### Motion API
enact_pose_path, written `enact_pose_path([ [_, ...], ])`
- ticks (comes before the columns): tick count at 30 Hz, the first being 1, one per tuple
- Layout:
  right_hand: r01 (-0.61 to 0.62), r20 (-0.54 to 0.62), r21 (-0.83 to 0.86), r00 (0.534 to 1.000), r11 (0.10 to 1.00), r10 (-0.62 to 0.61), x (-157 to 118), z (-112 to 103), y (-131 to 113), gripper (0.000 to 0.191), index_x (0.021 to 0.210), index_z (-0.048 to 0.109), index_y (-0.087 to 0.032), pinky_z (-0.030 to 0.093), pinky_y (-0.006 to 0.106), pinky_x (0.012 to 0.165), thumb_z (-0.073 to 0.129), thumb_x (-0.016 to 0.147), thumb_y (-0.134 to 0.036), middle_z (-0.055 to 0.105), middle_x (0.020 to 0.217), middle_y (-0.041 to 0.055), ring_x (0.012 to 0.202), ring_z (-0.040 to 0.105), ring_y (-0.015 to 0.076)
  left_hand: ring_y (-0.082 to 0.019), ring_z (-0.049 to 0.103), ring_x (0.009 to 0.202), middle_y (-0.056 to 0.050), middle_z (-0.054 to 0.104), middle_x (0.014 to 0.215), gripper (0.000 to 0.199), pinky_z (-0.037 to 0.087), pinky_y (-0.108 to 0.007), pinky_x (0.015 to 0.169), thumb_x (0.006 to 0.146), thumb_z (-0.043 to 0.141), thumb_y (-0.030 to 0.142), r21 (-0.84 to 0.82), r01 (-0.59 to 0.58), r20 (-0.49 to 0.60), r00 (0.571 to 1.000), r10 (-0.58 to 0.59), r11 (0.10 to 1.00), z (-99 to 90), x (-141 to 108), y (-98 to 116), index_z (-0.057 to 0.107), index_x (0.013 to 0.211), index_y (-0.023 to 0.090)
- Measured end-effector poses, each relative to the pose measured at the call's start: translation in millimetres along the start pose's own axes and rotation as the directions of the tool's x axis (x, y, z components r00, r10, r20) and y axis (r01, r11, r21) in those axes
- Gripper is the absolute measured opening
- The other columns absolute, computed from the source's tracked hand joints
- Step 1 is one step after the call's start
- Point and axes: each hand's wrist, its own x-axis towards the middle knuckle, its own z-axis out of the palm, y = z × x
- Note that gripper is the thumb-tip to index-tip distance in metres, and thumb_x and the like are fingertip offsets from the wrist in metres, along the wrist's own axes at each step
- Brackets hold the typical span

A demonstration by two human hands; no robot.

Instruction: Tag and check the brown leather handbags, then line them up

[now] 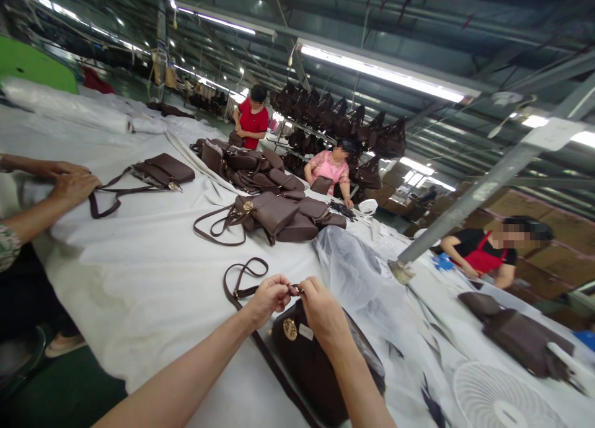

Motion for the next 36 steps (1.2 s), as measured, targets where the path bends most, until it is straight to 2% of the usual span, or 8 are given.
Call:
enact_pose_path([
  [6,0.248,0.203,-0.133,0.954,0.960,-0.219,-47,-27,-17,0.057,0.114,0.063,-0.025,0.036,0.047,0.110,0.045,0.068,0.001,0.060,0.132,0.0046,0.134,0.042,0.0256,-0.007,0.045,0.047,-0.004,0.067,0.073,0.020,0.023,-0.017,0.039,0.058,0.061,0.020,-0.182,0.084,0.081,0.994,-0.070,0.980,-3.1,-2,5,0.050,0.075,0.016],
  [14,0.283,0.150,-0.368,0.958,0.886,-0.243,-70,11,-22,0.050,0.131,0.054,-0.017,0.030,0.056,0.112,0.053,0.081,-0.008,0.062,0.126,0.0138,0.124,0.051,0.0309,-0.006,0.047,0.053,-0.006,0.064,0.081,0.015,0.024,-0.014,0.040,0.062,0.063,0.011,-0.311,0.344,0.216,0.933,-0.286,0.886,-17.2,-4,11,0.055,0.074,0.013],
  [19,0.198,0.059,-0.085,0.979,0.977,-0.194,-54,5,-12,0.035,0.104,0.065,-0.022,0.035,0.051,0.110,0.046,0.083,-0.003,0.071,0.104,0.0061,0.104,0.064,0.0228,-0.004,0.042,0.047,-0.003,0.055,0.064,0.015,0.023,-0.013,0.039,0.064,0.070,0.013,-0.216,0.463,0.230,0.880,-0.416,0.860,-28.9,-5,17,0.057,0.070,0.009],
  [22,-0.015,0.039,0.225,0.999,0.974,0.006,-39,-11,-9,0.022,0.090,0.067,-0.025,0.047,0.041,0.097,0.047,0.087,-0.014,0.072,0.098,0.0042,0.097,0.066,0.0204,-0.006,0.047,0.049,-0.003,0.059,0.064,0.021,0.030,-0.014,0.042,0.059,0.075,0.010,-0.115,0.447,0.202,0.885,-0.419,0.887,-31.0,-7,17,0.061,0.075,0.009],
  [25,-0.227,-0.012,0.373,0.968,0.900,0.250,-22,-23,-14,0.017,0.084,0.069,-0.024,0.052,0.036,0.084,0.055,0.085,-0.034,0.073,0.097,0.0060,0.094,0.066,0.0232,-0.008,0.048,0.046,0.001,0.059,0.058,0.026,0.034,-0.017,0.043,0.054,0.073,0.009,0.228,0.305,0.106,0.936,-0.335,0.925,-30.1,-9,16,0.064,0.078,0.012],
  [28,-0.466,0.003,0.344,0.869,0.815,0.496,-6,-30,-23,0.032,0.064,0.067,-0.022,0.050,0.032,0.062,0.059,0.079,-0.048,0.071,0.070,0.0053,0.070,0.065,0.0233,-0.008,0.045,0.044,0.004,0.055,0.053,0.011,0.034,-0.019,0.042,0.059,0.067,0.016,0.538,0.079,0.117,0.979,-0.167,0.839,-29.7,-11,18,0.063,0.069,0.015],
  [32,-0.644,0.107,0.396,0.740,0.655,0.664,4,-32,-34,0.046,0.044,0.054,-0.022,0.032,0.028,0.041,0.061,0.072,-0.058,0.050,0.037,0.0004,0.039,0.045,0.0150,-0.008,0.044,0.049,0.004,0.053,0.054,0.003,0.030,-0.018,0.044,0.062,0.063,0.018,0.600,-0.033,0.154,0.985,-0.075,0.800,-31.3,-13,29,0.063,0.063,0.016],
  [36,-0.586,0.351,0.762,0.732,0.276,0.584,6,-32,-40,0.040,0.082,0.068,-0.017,0.023,0.021,0.036,0.073,0.067,-0.054,0.061,0.052,-0.0005,0.041,0.047,0.0106,-0.009,0.048,0.054,0.001,0.059,0.060,0.014,0.033,-0.019,0.051,0.067,0.068,0.027,0.456,0.049,0.225,0.960,-0.169,0.889,-33.6,-13,33,0.062,0.063,0.015],
])
